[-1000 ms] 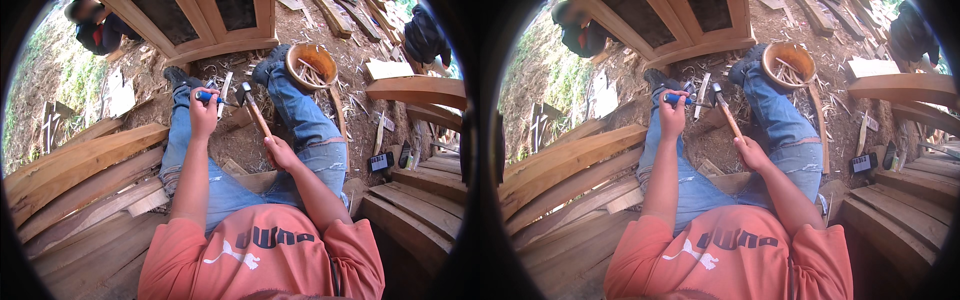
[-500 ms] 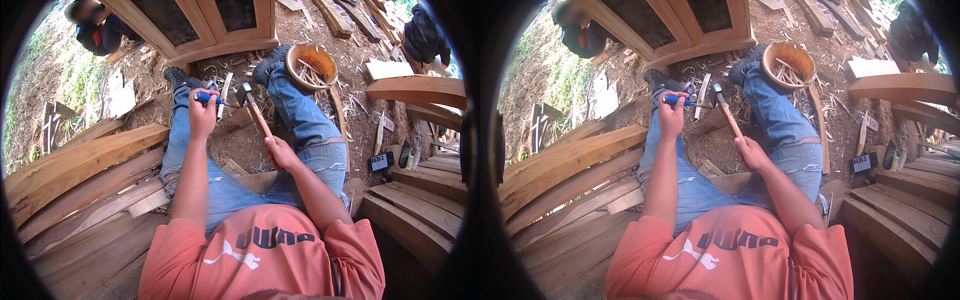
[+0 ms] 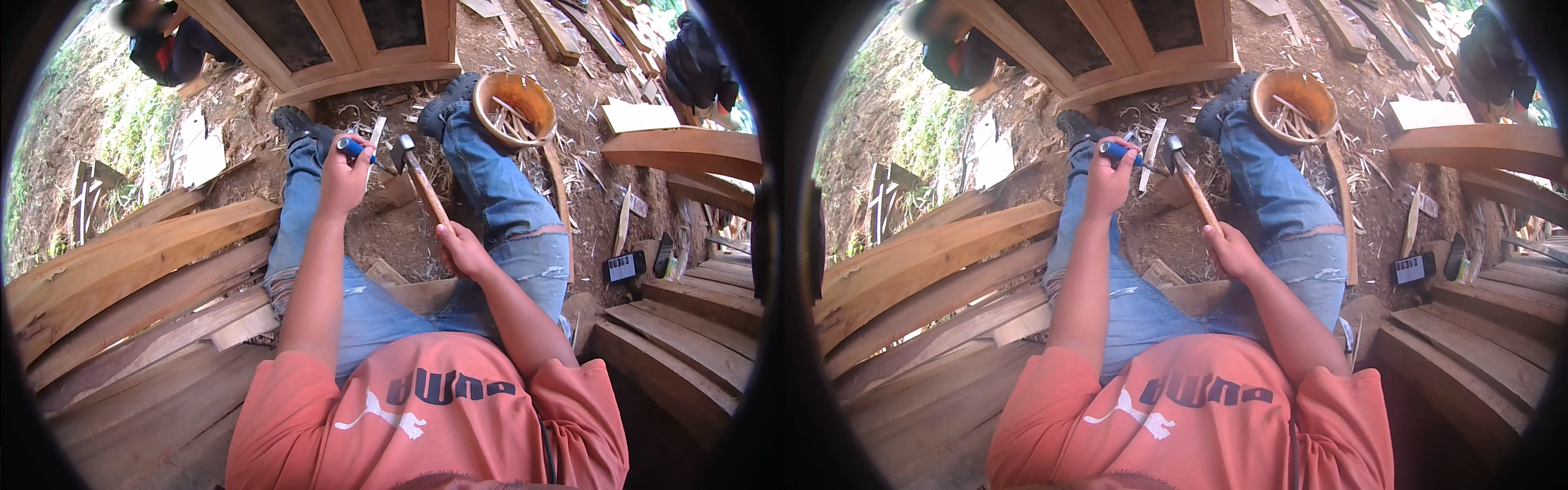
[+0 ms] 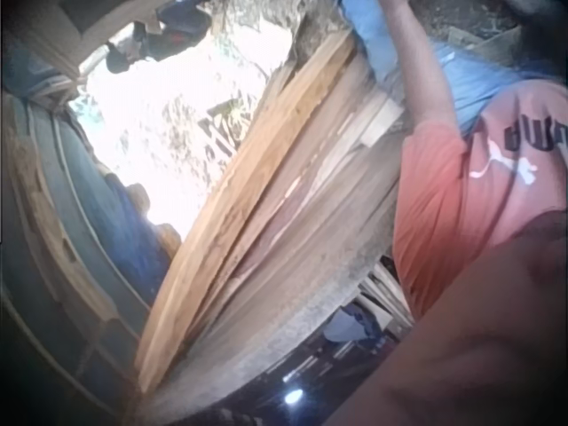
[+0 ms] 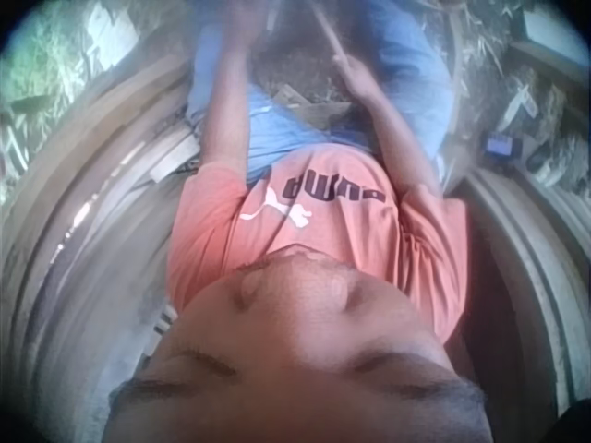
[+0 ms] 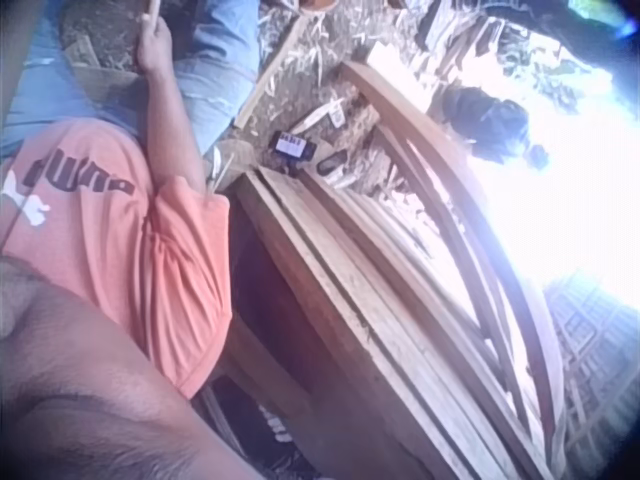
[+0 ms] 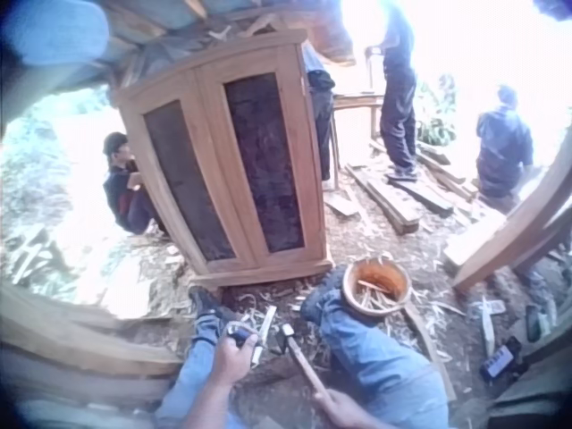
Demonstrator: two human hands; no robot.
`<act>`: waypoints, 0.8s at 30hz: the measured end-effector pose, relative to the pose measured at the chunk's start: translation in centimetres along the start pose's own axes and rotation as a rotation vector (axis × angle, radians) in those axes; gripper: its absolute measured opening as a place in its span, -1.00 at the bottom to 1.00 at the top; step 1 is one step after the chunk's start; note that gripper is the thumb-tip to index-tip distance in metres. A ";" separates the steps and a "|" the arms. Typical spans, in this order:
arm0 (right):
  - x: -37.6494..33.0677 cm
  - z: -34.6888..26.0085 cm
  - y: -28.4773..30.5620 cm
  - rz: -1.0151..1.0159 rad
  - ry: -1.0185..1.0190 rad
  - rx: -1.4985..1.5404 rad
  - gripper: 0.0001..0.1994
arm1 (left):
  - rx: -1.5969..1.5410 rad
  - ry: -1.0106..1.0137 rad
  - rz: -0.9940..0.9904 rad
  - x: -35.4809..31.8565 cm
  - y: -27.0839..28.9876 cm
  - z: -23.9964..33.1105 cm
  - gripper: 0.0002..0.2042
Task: The person sits on the ground and uses a hammer to drive nails into a wooden frame. They repeatedly pick up nails, position them, and strike them with the hammer. A chisel is also used to adjust the wood.
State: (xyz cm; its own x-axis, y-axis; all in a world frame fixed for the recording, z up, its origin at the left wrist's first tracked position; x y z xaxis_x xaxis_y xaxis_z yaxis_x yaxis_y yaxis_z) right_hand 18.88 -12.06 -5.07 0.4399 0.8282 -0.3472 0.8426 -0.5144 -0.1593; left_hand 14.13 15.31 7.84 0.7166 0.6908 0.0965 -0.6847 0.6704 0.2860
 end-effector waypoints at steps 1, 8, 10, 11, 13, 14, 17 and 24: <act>0.0 0.0 0.1 -0.006 0.001 -0.011 -0.57 | 0.056 -0.015 0.003 0.1 -0.3 0.2 -0.84; -0.2 0.0 0.3 0.055 0.035 0.066 -0.56 | 0.148 0.053 0.021 1.0 -1.1 -0.4 -0.82; -0.5 -1.0 0.6 0.098 0.086 -0.040 -0.54 | 0.094 0.115 -0.009 0.9 -1.5 -0.9 -0.80; -0.5 -1.9 0.9 0.130 0.154 -0.058 -0.56 | 0.084 0.116 -0.009 0.6 -1.8 -0.9 -0.80; -1.1 -4.6 1.5 0.193 0.291 -0.091 -0.60 | 0.061 0.119 -0.010 -0.1 -2.3 -1.1 -0.79; -1.7 -6.4 1.8 0.213 0.327 -0.124 -0.65 | 0.088 0.059 -0.008 -0.6 -2.6 -0.8 -0.78; -2.4 -10.0 3.3 0.230 0.405 -0.134 -0.63 | 0.150 -0.024 0.021 -1.3 -2.7 0.9 -0.80; -4.4 -10.9 4.1 0.249 0.434 -0.099 -0.60 | 0.095 -0.061 0.009 -0.4 -1.6 1.5 -0.81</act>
State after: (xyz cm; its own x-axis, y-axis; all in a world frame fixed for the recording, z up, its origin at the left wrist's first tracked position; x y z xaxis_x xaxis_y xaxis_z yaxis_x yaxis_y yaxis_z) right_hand 23.75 -15.36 5.91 0.7017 0.7103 0.0561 0.7121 -0.7016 -0.0250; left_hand 15.10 13.54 8.82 0.7194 0.6767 0.1567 -0.6774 0.6337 0.3736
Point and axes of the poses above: each hand's wrist, its own x-axis towards the middle knuckle, its own y-axis out of the back of the hand, z = x × y, the point moved 6 cm from there along x, towards the middle knuckle, and after that the axes turned 12 degrees about y, right-handed, at the moved point
